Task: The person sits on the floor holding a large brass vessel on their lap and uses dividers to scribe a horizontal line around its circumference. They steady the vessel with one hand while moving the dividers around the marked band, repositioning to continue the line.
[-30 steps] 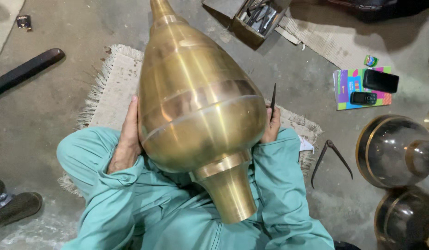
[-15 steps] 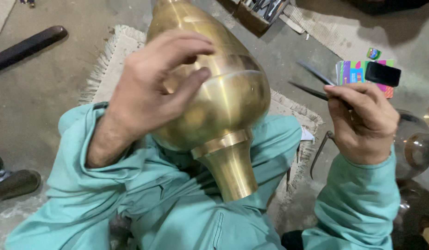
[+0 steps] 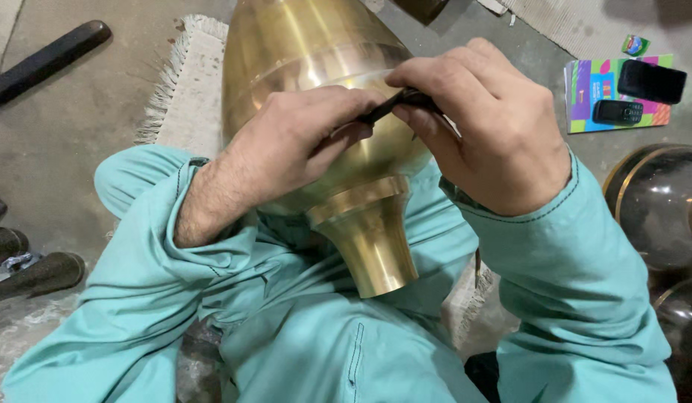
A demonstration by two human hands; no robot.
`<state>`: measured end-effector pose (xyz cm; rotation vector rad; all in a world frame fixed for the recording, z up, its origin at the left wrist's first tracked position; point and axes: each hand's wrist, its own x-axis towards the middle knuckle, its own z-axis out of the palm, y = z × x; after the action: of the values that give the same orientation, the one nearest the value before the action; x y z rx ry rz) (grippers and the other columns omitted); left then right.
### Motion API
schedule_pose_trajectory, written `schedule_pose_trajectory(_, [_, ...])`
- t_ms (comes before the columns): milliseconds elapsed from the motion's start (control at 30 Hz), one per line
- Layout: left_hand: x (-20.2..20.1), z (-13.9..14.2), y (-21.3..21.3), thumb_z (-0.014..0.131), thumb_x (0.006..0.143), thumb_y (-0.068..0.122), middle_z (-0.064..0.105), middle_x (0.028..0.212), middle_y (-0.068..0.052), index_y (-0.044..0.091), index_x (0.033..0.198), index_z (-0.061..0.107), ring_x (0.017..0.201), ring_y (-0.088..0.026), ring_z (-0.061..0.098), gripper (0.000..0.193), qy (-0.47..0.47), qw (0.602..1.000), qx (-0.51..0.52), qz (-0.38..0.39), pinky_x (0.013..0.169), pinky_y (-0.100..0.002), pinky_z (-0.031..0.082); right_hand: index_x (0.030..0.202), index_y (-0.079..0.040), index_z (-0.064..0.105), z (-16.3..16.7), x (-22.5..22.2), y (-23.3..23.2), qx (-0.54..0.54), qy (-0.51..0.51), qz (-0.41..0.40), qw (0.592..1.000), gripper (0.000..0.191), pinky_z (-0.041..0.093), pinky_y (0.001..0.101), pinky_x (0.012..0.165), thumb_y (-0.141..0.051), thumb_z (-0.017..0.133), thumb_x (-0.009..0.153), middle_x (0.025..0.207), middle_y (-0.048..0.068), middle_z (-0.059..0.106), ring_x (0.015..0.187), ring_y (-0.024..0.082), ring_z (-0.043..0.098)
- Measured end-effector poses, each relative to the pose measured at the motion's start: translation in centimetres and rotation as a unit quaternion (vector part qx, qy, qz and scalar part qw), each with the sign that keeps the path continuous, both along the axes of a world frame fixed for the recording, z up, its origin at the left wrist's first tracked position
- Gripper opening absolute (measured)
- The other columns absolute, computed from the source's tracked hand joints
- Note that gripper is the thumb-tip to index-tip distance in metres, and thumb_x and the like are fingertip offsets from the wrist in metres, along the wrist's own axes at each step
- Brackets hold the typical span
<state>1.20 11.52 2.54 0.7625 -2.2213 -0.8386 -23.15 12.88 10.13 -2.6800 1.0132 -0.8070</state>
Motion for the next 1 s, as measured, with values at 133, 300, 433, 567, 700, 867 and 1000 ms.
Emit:
schedule_pose_trajectory(133, [0.3, -0.8, -0.1, 0.069, 0.100, 0.004, 0.072, 0.113, -0.015, 0.003, 0.131, 0.061, 0.104, -0.033, 0.073, 0.032, 0.011, 1.000, 0.011, 0.009, 0.088, -0.040, 0.060, 0.126, -0.001, 0.059, -0.5, -0.1, -0.8, 0.000, -0.001, 0.029, 1.000, 0.032, 0.053, 0.0410, 0.085, 0.007, 0.074, 0.099, 0.107, 0.014, 0.064, 0.097, 0.033, 0.062])
schedule_pose_trajectory(300, [0.3, -1.0, -0.2, 0.071, 0.100, 0.005, 0.072, 0.120, -0.017, 0.002, 0.131, 0.063, 0.106, -0.033, 0.074, 0.032, 0.026, 1.000, -0.003, 0.015, 0.089, -0.039, 0.061, 0.134, -0.001, 0.055, -1.0, -0.4, -0.9, 0.002, 0.004, 0.035, 0.999, 0.043, 0.052, 0.0395, 0.091, 0.015, 0.066, 0.095, 0.114, 0.013, 0.062, 0.102, 0.033, 0.059])
schedule_pose_trajectory(433, [-0.2, -0.7, -0.3, 0.071, 0.102, 0.006, 0.071, 0.124, -0.018, 0.001, 0.130, 0.062, 0.112, -0.035, 0.073, 0.030, 0.023, 1.000, -0.017, 0.008, 0.094, -0.039, 0.061, 0.135, -0.001, 0.056, -1.3, -1.3, -0.9, -0.011, 0.024, 0.019, 0.999, 0.046, 0.052, 0.0383, 0.092, 0.015, 0.064, 0.093, 0.114, 0.012, 0.061, 0.103, 0.032, 0.057])
schedule_pose_trajectory(567, [-0.8, 0.2, -0.3, 0.071, 0.099, 0.006, 0.071, 0.113, -0.018, 0.001, 0.130, 0.063, 0.102, -0.036, 0.073, 0.033, -0.017, 1.000, 0.008, 0.009, 0.085, -0.040, 0.059, 0.134, -0.002, 0.058, -1.9, -2.0, -1.1, -0.041, 0.035, 0.009, 0.998, 0.043, 0.051, 0.0371, 0.092, 0.011, 0.064, 0.093, 0.113, 0.011, 0.061, 0.103, 0.030, 0.057])
schedule_pose_trajectory(700, [-1.6, 1.0, -0.2, 0.069, 0.099, 0.005, 0.071, 0.111, -0.017, 0.002, 0.133, 0.062, 0.099, -0.036, 0.072, 0.035, -0.048, 0.999, 0.003, 0.012, 0.082, -0.041, 0.058, 0.132, -0.002, 0.061, -2.1, -2.8, -1.2, -0.064, 0.037, 0.005, 0.997, 0.039, 0.052, 0.0365, 0.093, 0.009, 0.065, 0.095, 0.113, 0.010, 0.061, 0.103, 0.028, 0.057])
schedule_pose_trajectory(867, [-2.3, 1.2, 0.1, 0.069, 0.102, 0.007, 0.071, 0.115, -0.017, 0.003, 0.134, 0.061, 0.101, -0.036, 0.072, 0.033, -0.054, 0.998, -0.011, 0.020, 0.083, -0.040, 0.058, 0.130, -0.003, 0.062, -2.5, -3.6, -1.2, -0.072, 0.035, -0.002, 0.997, 0.037, 0.052, 0.0368, 0.093, 0.007, 0.065, 0.094, 0.113, 0.009, 0.061, 0.102, 0.028, 0.059])
schedule_pose_trajectory(1000, [-2.6, 1.0, 0.1, 0.070, 0.102, 0.007, 0.071, 0.110, -0.016, 0.004, 0.134, 0.062, 0.099, -0.035, 0.072, 0.033, -0.066, 0.997, -0.005, 0.031, 0.082, -0.040, 0.058, 0.130, -0.004, 0.063, -2.7, -3.7, -1.1, -0.063, 0.020, -0.004, 0.998, 0.037, 0.053, 0.0365, 0.092, 0.008, 0.064, 0.094, 0.114, 0.009, 0.061, 0.105, 0.028, 0.060])
